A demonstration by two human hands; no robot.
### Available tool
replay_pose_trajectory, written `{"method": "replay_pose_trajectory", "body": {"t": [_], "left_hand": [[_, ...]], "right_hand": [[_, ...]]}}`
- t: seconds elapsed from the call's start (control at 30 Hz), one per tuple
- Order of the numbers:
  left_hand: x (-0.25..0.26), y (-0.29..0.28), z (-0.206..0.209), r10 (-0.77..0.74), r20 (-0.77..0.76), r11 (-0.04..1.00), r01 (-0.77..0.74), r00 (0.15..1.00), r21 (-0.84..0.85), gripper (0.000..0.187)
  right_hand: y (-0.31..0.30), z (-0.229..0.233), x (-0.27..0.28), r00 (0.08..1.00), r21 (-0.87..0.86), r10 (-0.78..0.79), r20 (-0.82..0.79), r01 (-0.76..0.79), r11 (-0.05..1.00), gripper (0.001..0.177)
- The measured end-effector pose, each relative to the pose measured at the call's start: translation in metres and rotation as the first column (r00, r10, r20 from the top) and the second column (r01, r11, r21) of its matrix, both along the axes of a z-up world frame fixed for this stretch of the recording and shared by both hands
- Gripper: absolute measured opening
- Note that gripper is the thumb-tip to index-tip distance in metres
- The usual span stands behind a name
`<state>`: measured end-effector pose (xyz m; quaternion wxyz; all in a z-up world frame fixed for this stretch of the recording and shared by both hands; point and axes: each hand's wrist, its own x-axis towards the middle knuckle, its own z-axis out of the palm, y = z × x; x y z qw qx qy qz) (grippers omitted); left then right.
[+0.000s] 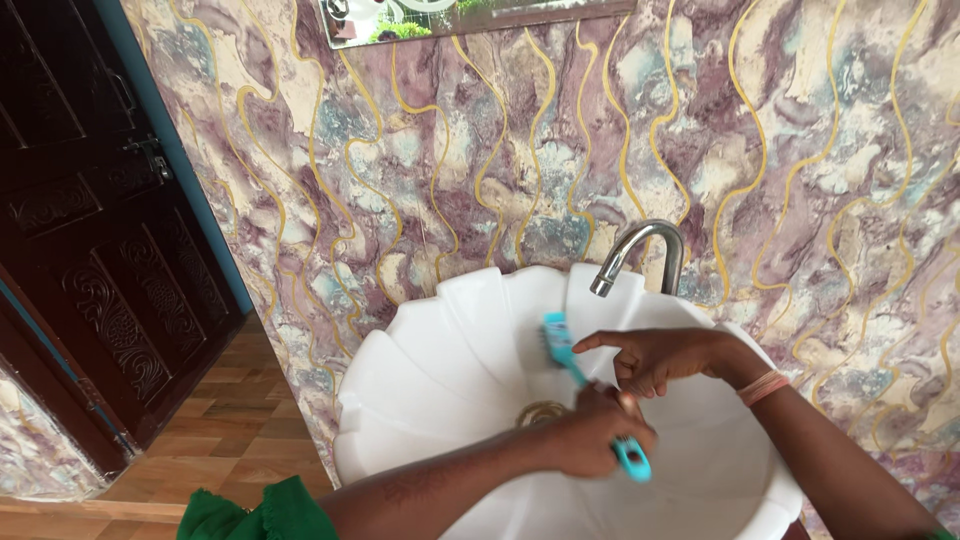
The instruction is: The person cleans a sink and faucet using a brush.
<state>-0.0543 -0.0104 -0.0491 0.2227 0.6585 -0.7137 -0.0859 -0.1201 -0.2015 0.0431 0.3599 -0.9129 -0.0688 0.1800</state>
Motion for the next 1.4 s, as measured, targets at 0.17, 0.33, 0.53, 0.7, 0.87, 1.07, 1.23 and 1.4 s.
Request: {"method": "replay_pose_trajectory", "body": {"t": [0.17, 0.33, 0.53, 0.7, 0.87, 1.07, 1.23, 1.4], "left_hand": [[-0.038, -0.003, 0.001, -0.422, 0.222, 0.877, 0.458, 0.879, -0.144, 0.018], [-0.021, -0.014, 0.013, -0.461, 0.369, 0.837, 0.534, 0.807, -0.123, 0.021], [0.016, -0.012, 0.006, -0.191, 0.632, 0.98, 0.185, 0.751, 0.076, 0.012], [0.017, -0.006, 0.012, 0.006, 0.412, 0.994, 0.039, 0.911, -0.101, 0.023], [-0.002, 0.011, 0.024, -0.109, 0.327, 0.989, 0.135, 0.939, -0.06, 0.034], [-0.007, 0.017, 0.031, -0.255, 0.324, 0.941, 0.311, 0.911, -0.133, 0.026], [-0.001, -0.003, 0.039, -0.372, 0.165, 0.861, 0.406, 0.913, -0.306, 0.02], [0.0, -0.011, 0.061, -0.221, -0.336, 0.852, 0.014, 0.916, -0.524, 0.019]], "right_hand": [[-0.005, -0.011, 0.005, 0.958, -0.132, -0.154, -0.241, 0.125, 0.983, 0.067], [-0.013, -0.017, 0.01, 0.971, -0.233, -0.18, -0.158, 0.14, 0.962, 0.054], [-0.01, -0.02, 0.013, 0.96, -0.283, -0.281, 0.012, 0.273, 0.92, 0.069], [-0.008, -0.029, 0.013, 0.956, -0.266, -0.292, -0.009, 0.28, 0.923, 0.068], [-0.013, -0.024, 0.006, 0.979, -0.051, -0.198, -0.041, 0.196, 0.979, 0.079], [-0.03, -0.023, 0.007, 1.0, -0.007, -0.014, 0.0, 0.014, 1.0, 0.1], [-0.038, -0.018, 0.001, 0.993, -0.014, -0.116, 0.016, 0.117, 0.993, 0.095], [-0.039, -0.03, 0.002, 0.934, 0.277, -0.345, 0.092, 0.309, 0.91, 0.092]]}}
